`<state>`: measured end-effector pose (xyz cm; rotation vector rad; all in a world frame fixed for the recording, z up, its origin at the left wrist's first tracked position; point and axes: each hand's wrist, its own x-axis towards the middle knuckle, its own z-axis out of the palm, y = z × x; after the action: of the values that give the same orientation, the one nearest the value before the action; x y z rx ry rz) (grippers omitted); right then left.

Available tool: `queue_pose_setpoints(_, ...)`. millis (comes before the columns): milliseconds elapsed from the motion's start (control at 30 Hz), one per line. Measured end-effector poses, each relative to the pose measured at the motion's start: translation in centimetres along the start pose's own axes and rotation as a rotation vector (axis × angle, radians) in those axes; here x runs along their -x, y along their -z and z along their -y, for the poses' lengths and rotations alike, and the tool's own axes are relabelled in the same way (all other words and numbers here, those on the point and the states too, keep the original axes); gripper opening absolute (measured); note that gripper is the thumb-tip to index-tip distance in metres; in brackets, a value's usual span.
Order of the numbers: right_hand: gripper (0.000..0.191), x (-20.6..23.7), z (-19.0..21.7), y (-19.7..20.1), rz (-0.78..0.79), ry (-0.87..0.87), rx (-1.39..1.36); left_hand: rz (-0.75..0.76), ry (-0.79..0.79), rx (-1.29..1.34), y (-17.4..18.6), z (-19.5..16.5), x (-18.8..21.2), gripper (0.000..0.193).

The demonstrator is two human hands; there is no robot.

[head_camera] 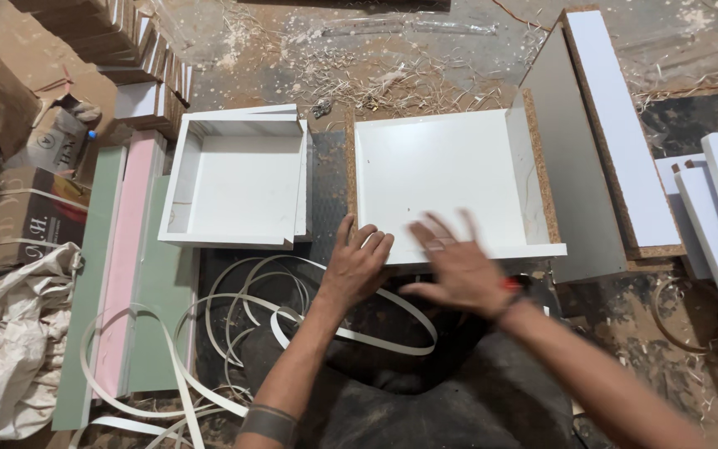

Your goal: The person sits with a white wooden drawer box on their lap, presses white edge banding tape onto the raw edges of the box, and runs a hand-held iron along the tape to bond it, then presses and aligns the banding by hand. They repeat the process on additional drawer boxes.

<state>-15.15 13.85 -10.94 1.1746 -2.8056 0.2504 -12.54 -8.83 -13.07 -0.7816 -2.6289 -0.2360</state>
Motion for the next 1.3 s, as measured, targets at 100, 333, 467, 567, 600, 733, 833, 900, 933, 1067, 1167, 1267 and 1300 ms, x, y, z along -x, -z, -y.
queue_pose_setpoints(100, 0.11, -2.7, 4.0, -1.7, 0.048, -0.036, 0.008, -0.006, -0.002, -0.213, 0.2, 0.4, 0.2, 0.043)
queue_pose_setpoints(333, 0.082, 2.3, -3.3, 2.0, 0.14, -0.271, 0.087, 0.0, -0.01, 0.031, 1.0, 0.4, 0.2, 0.061)
queue_pose_setpoints(467, 0.066, 6.1, -6.6, 3.6, -0.151, -0.436, 0.086, 0.002, -0.005, 0.033, 1.0, 0.4, 0.1, 0.063)
queue_pose_setpoints(567, 0.069, 5.8, -7.2, 3.0, -0.348, -0.633, -0.211, 0.019, 0.005, 0.035, 0.9, 0.2, 0.1, 0.064)
queue_pose_setpoints(600, 0.07, 5.7, -7.5, 3.0, -0.441, -0.635, -0.377, 0.023, 0.004, 0.027, 0.8, 0.1, 0.1, 0.064)
queue_pose_setpoints(733, 0.083, 6.4, -8.1, 3.7, -0.542, -0.792, -1.108, 0.021, 0.03, 0.077, 0.7, -0.5, 0.0, 0.064)
queue_pose_setpoints(833, 0.089, 7.7, -8.3, 3.9, -0.452, -0.886, -1.433, 0.0, 0.03, 0.069, 0.6, -0.5, 0.0, 0.062)
queue_pose_setpoints(900, 0.086, 8.7, -8.2, 3.9, -0.422, -0.956, -1.489, -0.005, 0.036, 0.067, 0.6, -0.5, 0.1, 0.065)
queue_pose_setpoints(933, 0.082, 9.4, -8.3, 4.0, -0.441, -1.011, -1.482, 0.0, 0.037, 0.071, 0.5, -0.5, 0.2, 0.064)
queue_pose_setpoints(1067, 0.051, 11.8, -9.1, 4.1, -0.421, -1.084, -1.367, -0.007, 0.04, 0.065, 0.3, -0.5, 0.4, 0.064)
queue_pose_setpoints(1167, 0.026, 13.0, -10.0, 4.1, -0.398, -1.005, -1.425, -0.008, 0.042, 0.062, 0.0, -0.5, 0.4, 0.062)
queue_pose_setpoints(1267, 0.026, 13.4, -10.8, 4.4, -0.297, -1.028, -1.325, -0.004, 0.047, 0.057, -0.2, -0.4, 0.5, 0.06)
queue_pose_setpoints(1300, 0.026, 13.5, -11.0, 4.6, -0.268, -1.024, -1.294, -0.002, 0.049, 0.055, -0.2, -0.4, 0.5, 0.059)
